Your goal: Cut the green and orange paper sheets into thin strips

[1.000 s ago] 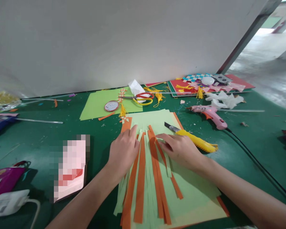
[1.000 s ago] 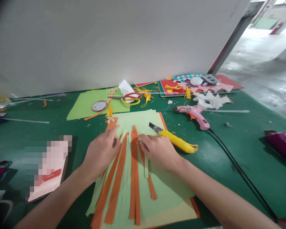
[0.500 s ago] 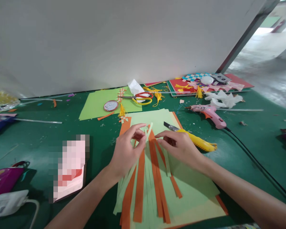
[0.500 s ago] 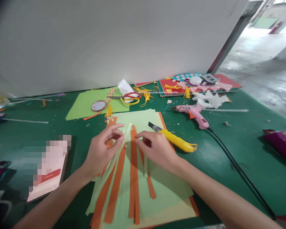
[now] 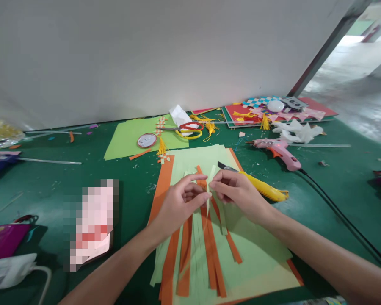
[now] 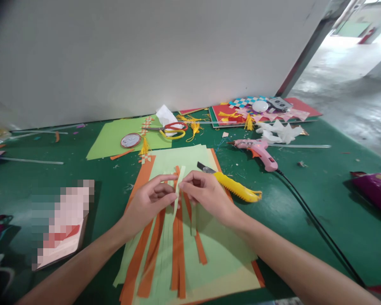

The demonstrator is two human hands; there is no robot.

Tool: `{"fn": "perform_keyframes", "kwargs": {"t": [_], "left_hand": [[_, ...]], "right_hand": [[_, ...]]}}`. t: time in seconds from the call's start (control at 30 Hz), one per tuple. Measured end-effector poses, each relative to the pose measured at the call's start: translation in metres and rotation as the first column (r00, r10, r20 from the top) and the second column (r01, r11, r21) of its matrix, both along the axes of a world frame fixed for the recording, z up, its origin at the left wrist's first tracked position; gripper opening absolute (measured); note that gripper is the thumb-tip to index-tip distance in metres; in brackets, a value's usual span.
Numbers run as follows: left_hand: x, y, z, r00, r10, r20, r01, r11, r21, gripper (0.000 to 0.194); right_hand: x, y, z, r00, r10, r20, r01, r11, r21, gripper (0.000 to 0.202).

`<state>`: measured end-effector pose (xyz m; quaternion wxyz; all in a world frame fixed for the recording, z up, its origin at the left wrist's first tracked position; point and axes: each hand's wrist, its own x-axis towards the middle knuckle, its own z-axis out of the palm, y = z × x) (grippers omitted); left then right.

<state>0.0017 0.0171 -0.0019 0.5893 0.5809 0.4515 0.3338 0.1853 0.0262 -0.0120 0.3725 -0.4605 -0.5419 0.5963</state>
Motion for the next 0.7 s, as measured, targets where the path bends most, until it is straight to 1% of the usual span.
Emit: {"fn": "perform_keyframes", "kwargs": {"t": [0.17,0.3,0.4,0.47,0.53,0.6,0.7], "left_hand": [[0.001,-0.003,0.003,0.999,-0.013,-0.038,0.013,1.000,-0.005,0.030],[0.001,-0.003,0.004,0.999,-0.033,-0.044,0.033,0.999,0.003,0.018],[-0.001,-0.004,0.003,0.992,-0.114,-0.061,0.115,0.993,0.001,0.011],[-0.003,-0.004,0.002,0.981,-0.176,-0.076,0.176,0.984,-0.003,0.011],[-0.005,-0.004,0.002,0.976,-0.209,-0.059,0.209,0.978,-0.004,0.013],[-0.007,-0.004,0.002,0.971,-0.237,-0.010,0.237,0.971,0.000,0.017],[-0.009,-0.004,0.000,0.959,-0.275,0.066,0.274,0.962,0.017,0.018]], "right_hand": [[0.000,0.001,0.000,0.992,-0.104,-0.077,0.103,0.994,-0.025,0.022],[0.002,0.002,0.001,0.977,-0.180,-0.114,0.175,0.983,-0.054,0.025],[0.006,0.004,0.001,0.964,-0.215,-0.160,0.203,0.975,-0.086,0.024],[0.008,0.006,0.001,0.952,-0.252,-0.176,0.238,0.966,-0.097,0.025],[0.011,0.008,0.001,0.937,-0.299,-0.180,0.287,0.954,-0.090,0.025],[0.013,0.009,0.002,0.922,-0.343,-0.178,0.336,0.939,-0.071,0.025],[0.014,0.011,0.002,0.911,-0.375,-0.173,0.374,0.927,-0.043,0.025]]}}
